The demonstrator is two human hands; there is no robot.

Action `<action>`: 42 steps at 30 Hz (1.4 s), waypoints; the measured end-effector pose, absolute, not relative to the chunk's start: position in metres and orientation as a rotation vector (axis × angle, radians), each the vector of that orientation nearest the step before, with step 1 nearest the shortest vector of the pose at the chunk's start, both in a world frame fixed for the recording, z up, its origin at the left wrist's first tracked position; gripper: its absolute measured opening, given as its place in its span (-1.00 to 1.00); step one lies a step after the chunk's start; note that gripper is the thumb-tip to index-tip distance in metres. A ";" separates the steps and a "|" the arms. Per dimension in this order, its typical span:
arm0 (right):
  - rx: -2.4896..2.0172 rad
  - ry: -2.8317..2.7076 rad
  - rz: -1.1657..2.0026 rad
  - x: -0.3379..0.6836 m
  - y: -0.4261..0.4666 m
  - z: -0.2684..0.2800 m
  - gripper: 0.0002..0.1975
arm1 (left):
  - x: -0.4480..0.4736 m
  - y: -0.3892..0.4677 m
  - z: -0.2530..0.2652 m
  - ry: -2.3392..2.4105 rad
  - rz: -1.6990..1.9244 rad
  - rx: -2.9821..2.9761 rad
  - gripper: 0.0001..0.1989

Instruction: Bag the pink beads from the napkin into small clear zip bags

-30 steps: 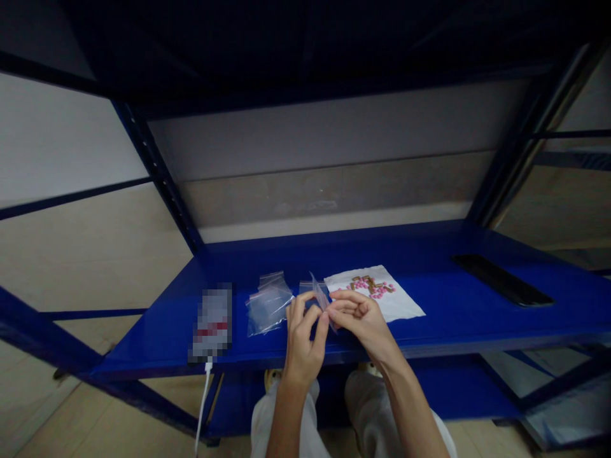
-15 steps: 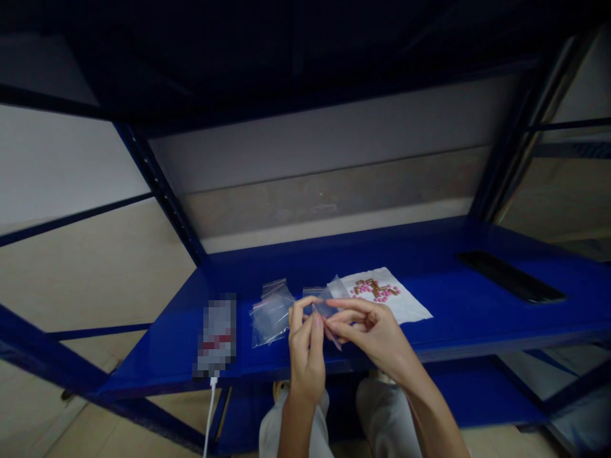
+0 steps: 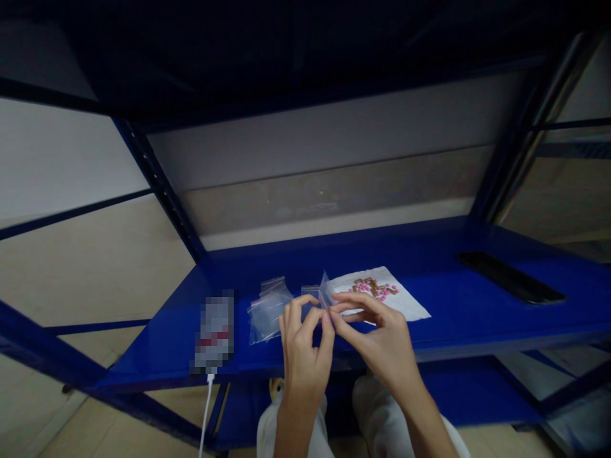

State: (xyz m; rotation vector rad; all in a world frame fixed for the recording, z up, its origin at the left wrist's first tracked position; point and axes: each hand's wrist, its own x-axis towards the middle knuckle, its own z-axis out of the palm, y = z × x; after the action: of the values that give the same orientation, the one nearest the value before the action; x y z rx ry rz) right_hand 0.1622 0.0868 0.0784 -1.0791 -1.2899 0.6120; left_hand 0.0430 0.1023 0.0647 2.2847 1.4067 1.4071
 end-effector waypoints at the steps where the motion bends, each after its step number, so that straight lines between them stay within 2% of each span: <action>1: -1.084 -1.288 0.597 0.161 0.087 0.078 -0.81 | 0.043 0.103 0.064 1.421 1.420 2.284 -0.81; 7: -1.163 -1.268 0.397 0.167 0.089 0.074 -0.96 | 0.042 0.107 0.062 1.494 1.538 2.294 -0.83; 14: -1.238 -1.582 0.251 0.174 0.088 0.073 -0.80 | 0.050 0.104 0.065 1.456 1.547 2.364 -0.84; 21: -1.347 -1.802 0.403 0.176 0.085 0.072 -0.71 | 0.036 0.109 0.072 1.234 1.334 2.657 -0.81; 25: -1.232 -1.784 0.526 0.179 0.083 0.072 -0.66 | 0.026 0.113 0.083 1.177 1.288 2.748 -0.78; 30: -1.057 -1.766 0.622 0.180 0.079 0.083 -0.60 | 0.025 0.113 0.100 1.059 1.124 2.646 -0.89; 34: -1.056 -1.783 0.640 0.191 0.083 0.098 -0.63 | 0.026 0.121 0.105 1.091 1.077 2.585 -0.35; 36: -1.069 -1.787 0.619 0.197 0.089 0.106 -0.65 | 0.027 0.130 0.107 1.058 1.052 2.646 -0.23; 42: -1.106 -1.660 0.492 0.214 0.112 0.105 -0.75 | 0.038 0.155 0.100 1.057 1.076 2.713 -0.46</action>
State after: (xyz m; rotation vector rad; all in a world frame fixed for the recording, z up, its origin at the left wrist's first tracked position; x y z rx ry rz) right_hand 0.2140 0.1115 0.1050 -1.1056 -1.6605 0.4918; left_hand 0.0379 0.1547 0.0996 2.7134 1.0575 1.0762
